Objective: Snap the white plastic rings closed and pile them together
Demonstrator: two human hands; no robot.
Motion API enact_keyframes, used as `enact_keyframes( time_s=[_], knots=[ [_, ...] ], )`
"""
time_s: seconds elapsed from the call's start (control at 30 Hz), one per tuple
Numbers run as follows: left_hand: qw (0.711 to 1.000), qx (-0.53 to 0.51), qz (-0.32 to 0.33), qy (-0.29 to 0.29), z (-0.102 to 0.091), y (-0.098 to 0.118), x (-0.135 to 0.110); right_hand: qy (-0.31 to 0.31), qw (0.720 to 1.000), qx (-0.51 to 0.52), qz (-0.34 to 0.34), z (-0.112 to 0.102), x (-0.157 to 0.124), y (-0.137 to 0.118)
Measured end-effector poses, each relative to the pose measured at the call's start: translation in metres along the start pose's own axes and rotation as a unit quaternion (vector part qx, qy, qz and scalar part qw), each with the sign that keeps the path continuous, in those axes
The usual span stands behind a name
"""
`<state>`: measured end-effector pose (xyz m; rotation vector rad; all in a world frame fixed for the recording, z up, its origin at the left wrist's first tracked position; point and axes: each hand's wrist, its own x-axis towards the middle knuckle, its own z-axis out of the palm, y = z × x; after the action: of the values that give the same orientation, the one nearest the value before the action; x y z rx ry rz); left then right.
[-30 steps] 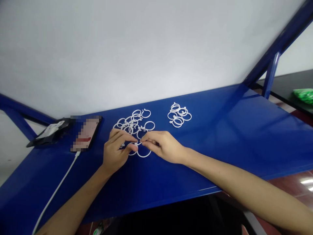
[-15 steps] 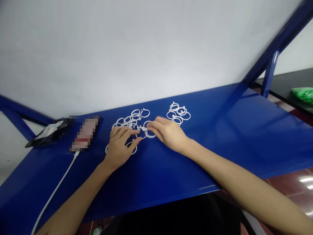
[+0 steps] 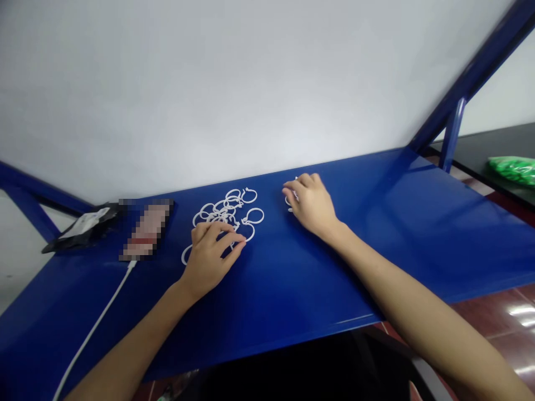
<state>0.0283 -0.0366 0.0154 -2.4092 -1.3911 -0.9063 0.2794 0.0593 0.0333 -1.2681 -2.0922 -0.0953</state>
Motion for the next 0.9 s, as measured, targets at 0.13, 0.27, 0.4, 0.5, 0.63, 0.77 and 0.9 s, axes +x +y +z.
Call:
enact_keyframes(
  time_s=[0.13,0.27,0.4,0.5,0.63,0.77,0.9],
  knots=[
    [0.998,0.004,0.038,0.046,-0.004,0.003,0.002,-0.120,0.971,0.205,0.008,-0.002,-0.017,-0.046],
    [0.996,0.003,0.068,0.052,-0.008,0.005,0.002,-0.188,0.931,0.311,0.043,0.002,-0.029,-0.066],
    [0.996,-0.027,0.066,0.051,-0.009,0.007,0.002,-0.168,0.933,0.314,0.045,0.007,-0.030,-0.059],
    [0.996,-0.047,0.041,0.058,-0.008,0.007,0.002,-0.164,0.935,0.310,0.046,0.011,-0.029,-0.052],
    [0.996,-0.070,-0.013,0.058,-0.009,0.004,0.002,-0.175,0.939,0.297,-0.005,0.011,-0.030,-0.052],
    [0.993,-0.104,-0.035,0.039,-0.009,0.000,0.003,-0.187,0.941,0.273,-0.070,0.007,-0.032,-0.055],
    [0.993,-0.113,0.000,0.017,-0.007,-0.002,0.003,-0.196,0.936,0.275,-0.098,0.004,-0.033,-0.057]
  ],
)
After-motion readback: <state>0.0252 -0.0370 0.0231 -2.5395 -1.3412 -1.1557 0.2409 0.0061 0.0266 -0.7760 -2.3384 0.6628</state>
